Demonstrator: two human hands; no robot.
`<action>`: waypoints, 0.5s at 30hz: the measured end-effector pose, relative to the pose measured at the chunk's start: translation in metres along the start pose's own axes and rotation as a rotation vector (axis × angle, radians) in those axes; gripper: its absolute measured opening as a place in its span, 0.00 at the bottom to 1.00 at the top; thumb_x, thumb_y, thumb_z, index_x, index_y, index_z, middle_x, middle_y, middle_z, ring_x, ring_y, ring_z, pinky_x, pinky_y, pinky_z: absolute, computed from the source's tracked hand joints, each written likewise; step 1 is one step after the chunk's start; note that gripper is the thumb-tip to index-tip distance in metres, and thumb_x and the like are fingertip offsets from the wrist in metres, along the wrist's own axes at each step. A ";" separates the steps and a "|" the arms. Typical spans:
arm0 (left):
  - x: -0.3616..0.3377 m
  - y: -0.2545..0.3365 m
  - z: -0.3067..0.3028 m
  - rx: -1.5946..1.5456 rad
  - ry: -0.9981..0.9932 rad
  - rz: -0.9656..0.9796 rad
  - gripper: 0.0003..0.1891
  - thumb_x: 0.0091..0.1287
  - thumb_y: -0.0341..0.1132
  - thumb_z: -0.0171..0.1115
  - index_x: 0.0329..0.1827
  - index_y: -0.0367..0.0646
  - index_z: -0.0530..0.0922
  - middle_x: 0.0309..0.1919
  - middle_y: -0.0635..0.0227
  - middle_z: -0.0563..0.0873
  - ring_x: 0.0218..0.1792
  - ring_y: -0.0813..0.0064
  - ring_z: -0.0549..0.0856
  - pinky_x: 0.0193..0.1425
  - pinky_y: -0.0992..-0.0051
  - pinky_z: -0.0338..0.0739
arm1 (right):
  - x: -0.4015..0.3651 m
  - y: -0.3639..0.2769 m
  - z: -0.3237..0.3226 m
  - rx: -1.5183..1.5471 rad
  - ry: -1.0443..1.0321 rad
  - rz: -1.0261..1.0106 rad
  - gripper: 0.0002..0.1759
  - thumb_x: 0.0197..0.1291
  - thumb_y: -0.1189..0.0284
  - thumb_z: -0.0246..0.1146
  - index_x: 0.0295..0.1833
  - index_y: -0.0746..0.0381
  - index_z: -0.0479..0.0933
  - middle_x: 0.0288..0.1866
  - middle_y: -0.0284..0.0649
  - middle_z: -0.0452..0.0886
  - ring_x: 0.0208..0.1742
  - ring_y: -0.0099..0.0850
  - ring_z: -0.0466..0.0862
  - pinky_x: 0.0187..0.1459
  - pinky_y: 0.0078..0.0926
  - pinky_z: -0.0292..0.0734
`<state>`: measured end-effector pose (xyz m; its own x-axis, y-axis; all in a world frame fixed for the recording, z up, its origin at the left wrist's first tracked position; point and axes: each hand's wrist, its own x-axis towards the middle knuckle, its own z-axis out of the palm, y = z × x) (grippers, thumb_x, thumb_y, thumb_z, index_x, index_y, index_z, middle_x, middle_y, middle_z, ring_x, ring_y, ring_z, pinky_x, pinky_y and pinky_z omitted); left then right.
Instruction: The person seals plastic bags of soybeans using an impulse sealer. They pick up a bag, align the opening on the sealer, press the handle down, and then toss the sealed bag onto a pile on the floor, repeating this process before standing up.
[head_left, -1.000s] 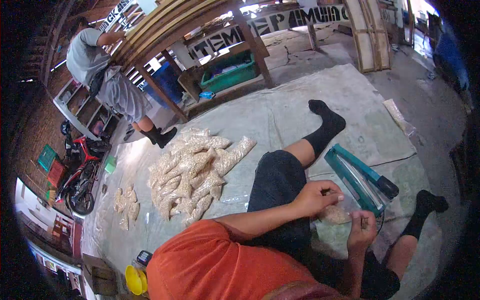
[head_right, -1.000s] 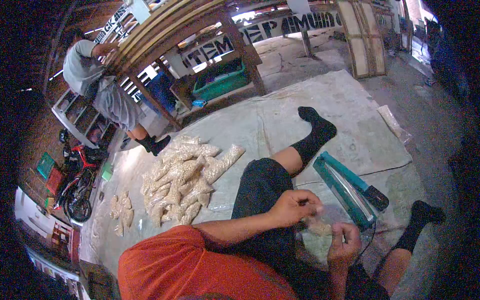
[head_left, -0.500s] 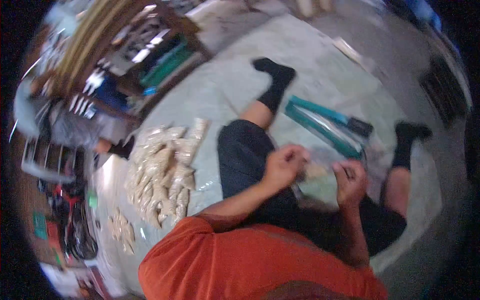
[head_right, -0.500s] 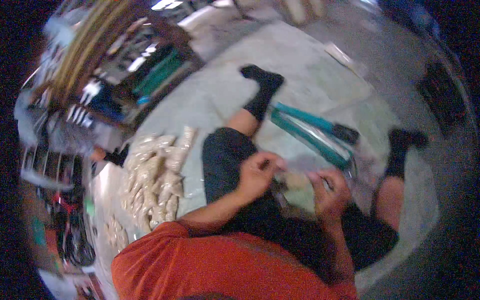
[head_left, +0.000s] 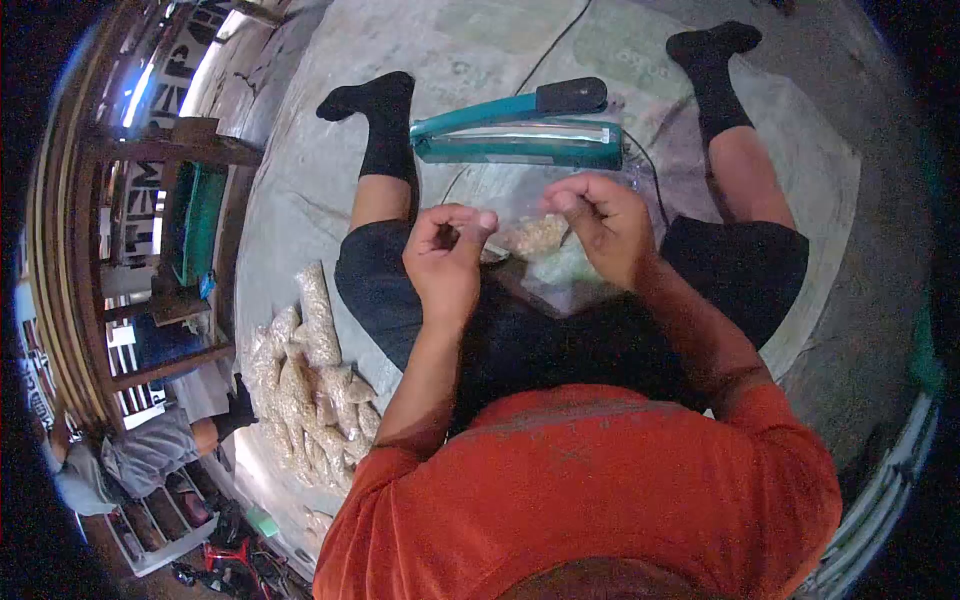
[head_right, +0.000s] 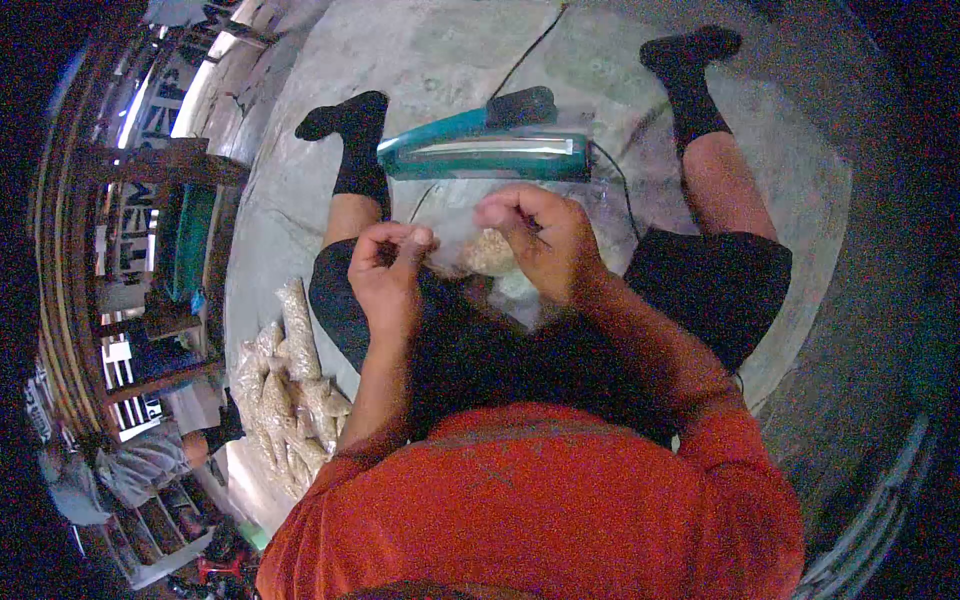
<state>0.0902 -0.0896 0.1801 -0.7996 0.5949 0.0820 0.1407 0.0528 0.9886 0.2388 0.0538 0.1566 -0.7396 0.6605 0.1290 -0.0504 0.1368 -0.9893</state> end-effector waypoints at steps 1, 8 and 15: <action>0.001 -0.003 0.001 0.006 0.002 0.006 0.07 0.66 0.25 0.74 0.41 0.39 0.83 0.35 0.67 0.89 0.36 0.78 0.87 0.45 0.77 0.81 | 0.000 0.007 0.004 0.090 0.037 0.009 0.10 0.71 0.68 0.68 0.48 0.64 0.85 0.46 0.40 0.89 0.48 0.27 0.87 0.53 0.28 0.81; 0.007 -0.001 -0.002 -0.035 -0.023 0.074 0.05 0.73 0.30 0.69 0.42 0.39 0.82 0.35 0.67 0.89 0.36 0.76 0.87 0.44 0.76 0.82 | -0.004 -0.003 -0.005 -0.051 0.101 -0.140 0.10 0.67 0.67 0.72 0.43 0.63 0.84 0.41 0.39 0.89 0.41 0.27 0.88 0.45 0.27 0.83; 0.003 -0.014 0.007 -0.104 -0.056 0.106 0.05 0.77 0.30 0.64 0.48 0.37 0.81 0.38 0.65 0.88 0.38 0.74 0.88 0.46 0.75 0.82 | 0.000 0.012 -0.009 0.013 0.124 -0.068 0.11 0.68 0.66 0.71 0.45 0.65 0.86 0.42 0.41 0.89 0.42 0.29 0.89 0.46 0.29 0.83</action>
<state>0.0904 -0.0827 0.1659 -0.7491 0.6369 0.1820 0.1586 -0.0944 0.9828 0.2445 0.0617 0.1458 -0.6458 0.7363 0.2021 -0.1063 0.1754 -0.9787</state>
